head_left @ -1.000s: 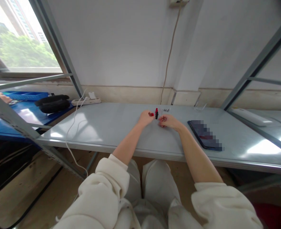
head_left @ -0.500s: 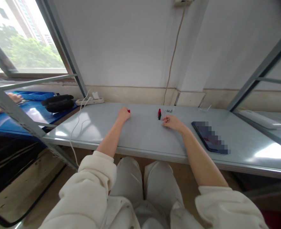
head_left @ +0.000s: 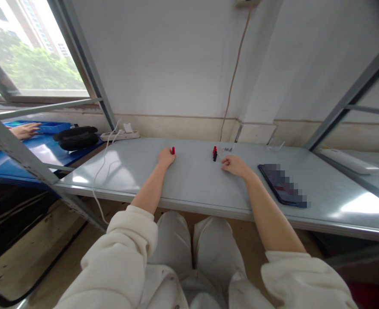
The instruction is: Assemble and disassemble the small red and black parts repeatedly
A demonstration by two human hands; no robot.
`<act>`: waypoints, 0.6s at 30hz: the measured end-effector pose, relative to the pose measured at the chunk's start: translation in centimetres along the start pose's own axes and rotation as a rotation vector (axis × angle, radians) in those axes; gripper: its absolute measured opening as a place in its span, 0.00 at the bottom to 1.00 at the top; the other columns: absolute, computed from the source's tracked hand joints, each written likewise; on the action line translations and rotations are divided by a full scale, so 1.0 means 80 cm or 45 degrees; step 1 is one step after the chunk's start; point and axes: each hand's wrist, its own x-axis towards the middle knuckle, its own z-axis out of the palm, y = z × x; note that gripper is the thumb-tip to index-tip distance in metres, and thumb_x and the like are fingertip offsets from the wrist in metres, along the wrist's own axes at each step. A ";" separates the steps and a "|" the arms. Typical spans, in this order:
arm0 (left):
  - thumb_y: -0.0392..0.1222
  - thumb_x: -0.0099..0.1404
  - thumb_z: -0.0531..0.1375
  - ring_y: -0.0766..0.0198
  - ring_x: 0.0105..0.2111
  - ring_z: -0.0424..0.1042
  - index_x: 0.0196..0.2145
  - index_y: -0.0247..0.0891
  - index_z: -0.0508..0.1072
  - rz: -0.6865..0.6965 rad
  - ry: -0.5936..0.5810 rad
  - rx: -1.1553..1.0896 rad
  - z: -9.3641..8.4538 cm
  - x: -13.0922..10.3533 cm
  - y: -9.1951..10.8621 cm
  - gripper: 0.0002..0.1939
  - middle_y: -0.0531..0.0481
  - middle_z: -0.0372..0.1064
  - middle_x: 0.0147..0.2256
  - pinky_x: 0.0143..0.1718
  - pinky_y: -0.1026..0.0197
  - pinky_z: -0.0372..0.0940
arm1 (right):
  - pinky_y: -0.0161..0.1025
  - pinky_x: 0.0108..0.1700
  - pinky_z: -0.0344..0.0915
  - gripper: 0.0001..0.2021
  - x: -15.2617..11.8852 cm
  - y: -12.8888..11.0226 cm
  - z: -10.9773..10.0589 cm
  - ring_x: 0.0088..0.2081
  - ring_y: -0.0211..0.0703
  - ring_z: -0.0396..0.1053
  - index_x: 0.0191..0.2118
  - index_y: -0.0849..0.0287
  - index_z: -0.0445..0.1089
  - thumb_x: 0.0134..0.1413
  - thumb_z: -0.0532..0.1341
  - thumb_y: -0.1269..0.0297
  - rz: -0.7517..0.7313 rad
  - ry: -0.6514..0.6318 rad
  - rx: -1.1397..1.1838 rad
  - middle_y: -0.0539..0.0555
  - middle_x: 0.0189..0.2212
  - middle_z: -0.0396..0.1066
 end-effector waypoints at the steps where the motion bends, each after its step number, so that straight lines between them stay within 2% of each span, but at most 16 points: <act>1: 0.42 0.55 0.56 0.59 0.41 0.69 0.33 0.37 0.70 -0.005 -0.002 -0.006 0.000 0.000 0.000 0.09 0.42 0.71 0.39 0.39 0.61 0.60 | 0.32 0.31 0.60 0.06 0.000 0.000 0.000 0.25 0.35 0.64 0.28 0.61 0.68 0.38 0.60 0.74 -0.002 0.001 -0.008 0.49 0.21 0.68; 7: 0.47 0.53 0.60 0.58 0.44 0.67 0.37 0.36 0.66 -0.041 -0.006 -0.051 -0.005 -0.006 0.003 0.16 0.41 0.68 0.41 0.42 0.60 0.59 | 0.33 0.32 0.61 0.06 -0.001 -0.005 -0.003 0.27 0.38 0.66 0.30 0.61 0.69 0.40 0.60 0.72 0.022 -0.025 -0.072 0.52 0.23 0.69; 9: 0.49 0.51 0.61 0.57 0.46 0.65 0.41 0.36 0.63 -0.049 0.067 -0.069 -0.009 -0.011 0.006 0.22 0.41 0.66 0.43 0.44 0.59 0.58 | 0.34 0.33 0.61 0.05 -0.002 -0.008 -0.005 0.28 0.39 0.66 0.30 0.62 0.70 0.41 0.60 0.72 0.037 -0.041 -0.099 0.53 0.24 0.70; 11: 0.51 0.50 0.62 0.55 0.49 0.61 0.45 0.36 0.60 -0.017 0.212 -0.103 -0.016 -0.019 0.012 0.28 0.40 0.63 0.45 0.46 0.57 0.57 | 0.34 0.33 0.61 0.05 -0.003 -0.010 -0.005 0.29 0.39 0.67 0.30 0.62 0.70 0.42 0.60 0.72 0.046 -0.057 -0.116 0.54 0.25 0.70; 13: 0.50 0.53 0.60 0.55 0.51 0.59 0.48 0.36 0.57 0.082 0.392 -0.152 -0.024 -0.027 0.021 0.29 0.39 0.61 0.46 0.47 0.55 0.56 | 0.34 0.33 0.61 0.05 -0.004 -0.011 -0.005 0.29 0.39 0.67 0.30 0.62 0.70 0.43 0.59 0.73 0.046 -0.071 -0.115 0.54 0.25 0.70; 15: 0.48 0.57 0.56 0.57 0.50 0.59 0.49 0.37 0.57 0.245 0.524 -0.189 -0.032 -0.036 0.034 0.24 0.41 0.61 0.45 0.48 0.56 0.55 | 0.34 0.33 0.61 0.05 -0.004 -0.010 -0.003 0.29 0.39 0.67 0.30 0.61 0.70 0.44 0.59 0.73 0.032 -0.075 -0.114 0.54 0.25 0.70; 16: 0.47 0.59 0.54 0.58 0.49 0.60 0.49 0.38 0.58 0.339 0.549 -0.194 -0.035 -0.041 0.042 0.21 0.42 0.62 0.45 0.49 0.57 0.55 | 0.33 0.33 0.61 0.05 -0.003 -0.009 -0.002 0.29 0.39 0.67 0.31 0.61 0.70 0.44 0.59 0.73 0.022 -0.076 -0.117 0.54 0.25 0.70; 18: 0.45 0.63 0.50 0.61 0.47 0.62 0.47 0.38 0.61 0.533 0.500 -0.176 -0.038 -0.051 0.059 0.16 0.43 0.63 0.44 0.49 0.59 0.55 | 0.33 0.34 0.61 0.05 -0.002 -0.006 0.000 0.29 0.39 0.67 0.31 0.60 0.70 0.44 0.59 0.74 0.000 -0.069 -0.135 0.54 0.25 0.71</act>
